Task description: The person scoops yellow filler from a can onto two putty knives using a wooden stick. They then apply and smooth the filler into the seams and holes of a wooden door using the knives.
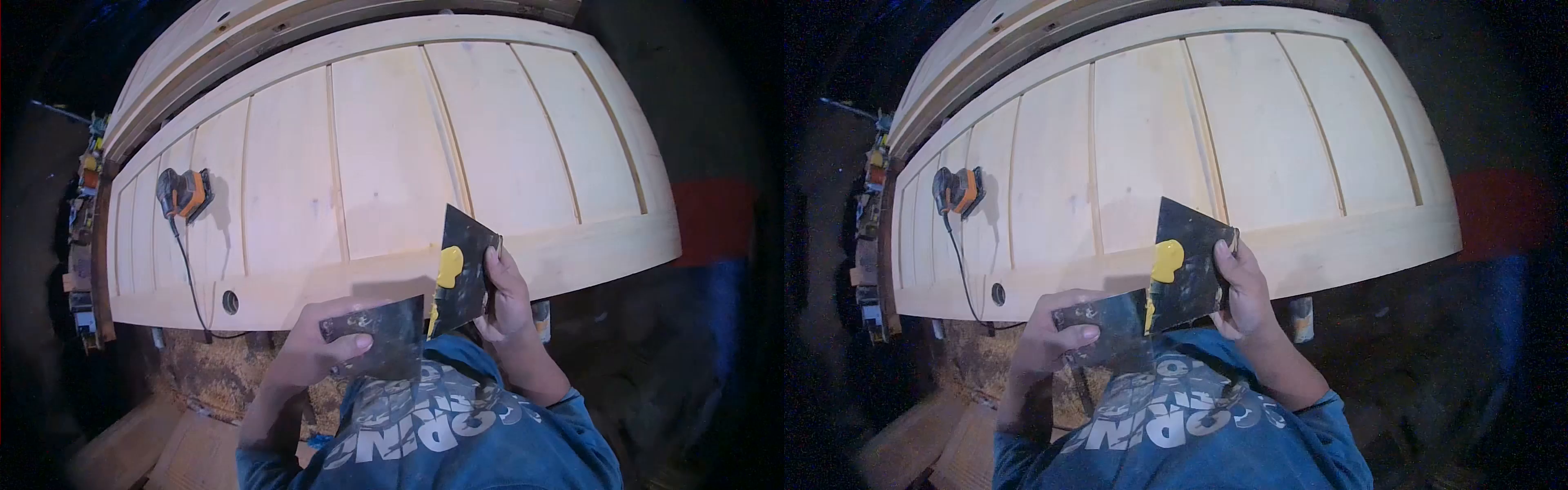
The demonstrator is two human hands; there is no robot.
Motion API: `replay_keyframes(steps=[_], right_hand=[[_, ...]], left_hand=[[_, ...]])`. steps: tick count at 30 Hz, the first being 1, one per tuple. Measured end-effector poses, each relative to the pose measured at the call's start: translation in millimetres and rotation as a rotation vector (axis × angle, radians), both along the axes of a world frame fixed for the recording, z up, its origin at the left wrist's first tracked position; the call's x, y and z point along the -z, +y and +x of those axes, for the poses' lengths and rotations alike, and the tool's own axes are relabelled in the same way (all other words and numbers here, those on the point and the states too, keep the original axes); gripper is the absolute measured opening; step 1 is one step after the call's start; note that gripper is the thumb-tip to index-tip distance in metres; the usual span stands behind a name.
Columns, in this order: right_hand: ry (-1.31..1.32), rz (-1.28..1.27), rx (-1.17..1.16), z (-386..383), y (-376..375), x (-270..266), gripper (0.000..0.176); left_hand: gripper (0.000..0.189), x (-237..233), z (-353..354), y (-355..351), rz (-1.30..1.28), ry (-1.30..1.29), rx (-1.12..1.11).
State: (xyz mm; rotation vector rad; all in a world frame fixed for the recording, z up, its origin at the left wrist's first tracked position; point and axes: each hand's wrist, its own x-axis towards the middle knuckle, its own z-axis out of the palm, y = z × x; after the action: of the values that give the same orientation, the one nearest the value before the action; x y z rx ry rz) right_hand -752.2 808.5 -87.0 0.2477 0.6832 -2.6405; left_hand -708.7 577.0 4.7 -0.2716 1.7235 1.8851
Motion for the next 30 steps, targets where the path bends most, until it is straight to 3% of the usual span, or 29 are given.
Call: replay_keyframes(steps=[3, 10, 13, 15, 17, 20, 23, 26, 27, 30], right_hand=[[-0.044, 0.065, -0.041, 3.1, 7.7, 1.4, 0.035], [-0.084, 0.105, 0.117, 12.8, 13.5, -1.5, 0.033], [-0.057, 0.206, 0.150, 16.3, 12.7, -0.7, 0.033], [-0.019, 0.300, 0.146, 18.7, 13.9, 2.9, 0.033], [-0.049, 0.223, 0.185, 20.1, 8.6, -4.4, 0.034], [-0.089, 0.138, 0.205, 21.4, 1.2, -11.6, 0.034], [-0.061, 0.167, 0.212, 21.4, -5.7, -5.5, 0.035], [-0.015, 0.226, 0.168, 19.5, -27.3, 5.7, 0.036], [-0.041, 0.221, 0.169, 19.7, -33.5, 5.6, 0.036], [-0.079, 0.195, 0.206, 15.8, -58.5, 2.8, 0.036]], left_hand=[[0.040, -0.7, 7.1, 12.3, -0.028, -0.018, 0.009], [0.035, -19.2, 27.5, 45.5, -0.292, 0.290, 0.001], [0.038, -6.8, 36.9, 50.6, -0.614, 0.638, 0.105], [0.042, 2.0, 42.0, 53.6, -0.692, 0.803, 0.133], [0.046, 20.0, 45.2, 56.6, -0.817, 1.059, 0.121], [0.039, 27.4, 49.0, 45.3, -1.047, 0.980, 0.269], [0.038, 40.8, 56.5, 22.8, -0.957, 0.880, 0.091], [0.045, 40.1, 57.8, 11.6, -0.831, 0.990, 0.053], [0.050, 41.5, 57.3, 6.4, -0.851, 0.998, 0.188], [0.036, 55.4, 52.6, -28.8, -0.914, 0.732, 0.200]])
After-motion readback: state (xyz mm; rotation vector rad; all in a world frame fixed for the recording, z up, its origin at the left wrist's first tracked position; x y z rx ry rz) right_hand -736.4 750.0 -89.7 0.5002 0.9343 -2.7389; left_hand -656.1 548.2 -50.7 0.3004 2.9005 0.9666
